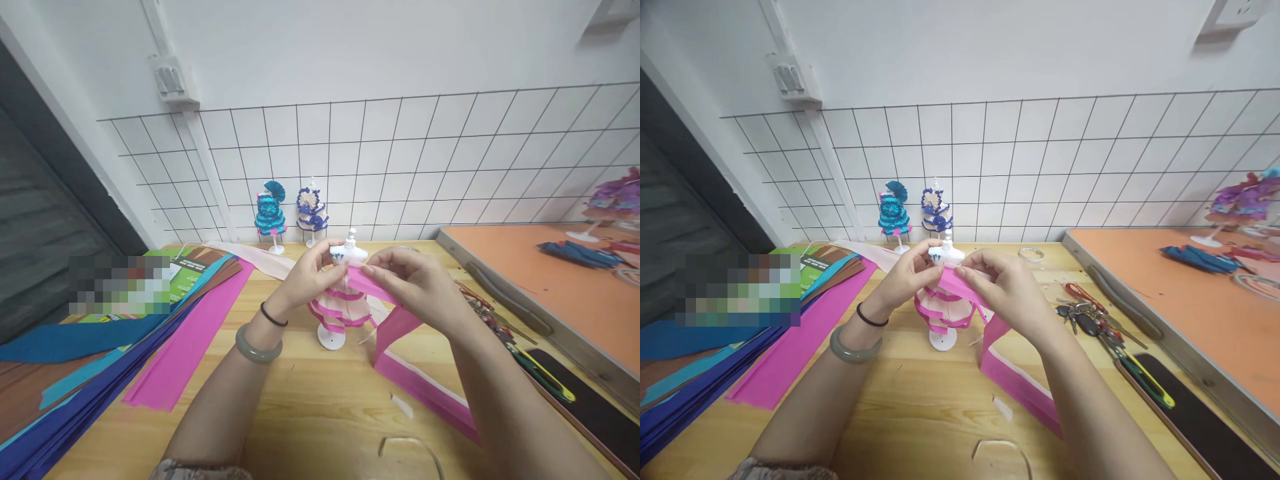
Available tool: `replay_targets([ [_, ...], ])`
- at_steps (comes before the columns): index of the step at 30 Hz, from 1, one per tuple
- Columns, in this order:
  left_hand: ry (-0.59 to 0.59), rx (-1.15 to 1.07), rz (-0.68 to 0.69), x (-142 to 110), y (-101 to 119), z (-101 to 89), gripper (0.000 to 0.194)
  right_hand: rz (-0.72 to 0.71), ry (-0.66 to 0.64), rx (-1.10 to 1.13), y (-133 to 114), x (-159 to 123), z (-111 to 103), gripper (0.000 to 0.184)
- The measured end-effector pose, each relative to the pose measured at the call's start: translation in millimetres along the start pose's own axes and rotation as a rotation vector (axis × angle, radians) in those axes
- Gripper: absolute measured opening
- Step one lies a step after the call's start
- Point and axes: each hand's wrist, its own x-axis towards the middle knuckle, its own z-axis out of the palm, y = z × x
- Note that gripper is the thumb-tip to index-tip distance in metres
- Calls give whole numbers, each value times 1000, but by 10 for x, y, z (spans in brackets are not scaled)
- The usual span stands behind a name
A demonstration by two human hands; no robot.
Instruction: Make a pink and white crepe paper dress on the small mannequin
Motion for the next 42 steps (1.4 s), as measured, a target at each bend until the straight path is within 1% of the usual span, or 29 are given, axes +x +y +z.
replay_targets([
  [6, 27, -16, -18, 1, -6, 12, 38, -29, -10, -18, 0, -4, 4, 22],
  [8, 23, -31, -30, 0, -14, 13, 45, -31, -1, -30, -3, 0, 8, 22],
  [12, -12, -76, -38, -5, -6, 20, 68, -41, 27, -56, -4, 9, 10, 23],
  [16, -19, -87, -45, -13, 13, 29, 75, -13, 14, -79, -1, 7, 10, 24],
  [22, -27, -80, -28, -19, 45, 44, 73, -53, 35, -139, 2, -2, 12, 25],
  [26, -41, -81, -46, -29, 67, 57, 71, -57, 31, -168, 0, -10, 6, 27],
  [32, -45, -69, -41, -28, 56, 64, 70, -86, 50, -201, 1, -10, -7, 27],
  [42, -57, -7, -31, -37, 58, 51, 65, -69, 36, -225, -24, -25, -20, 27],
])
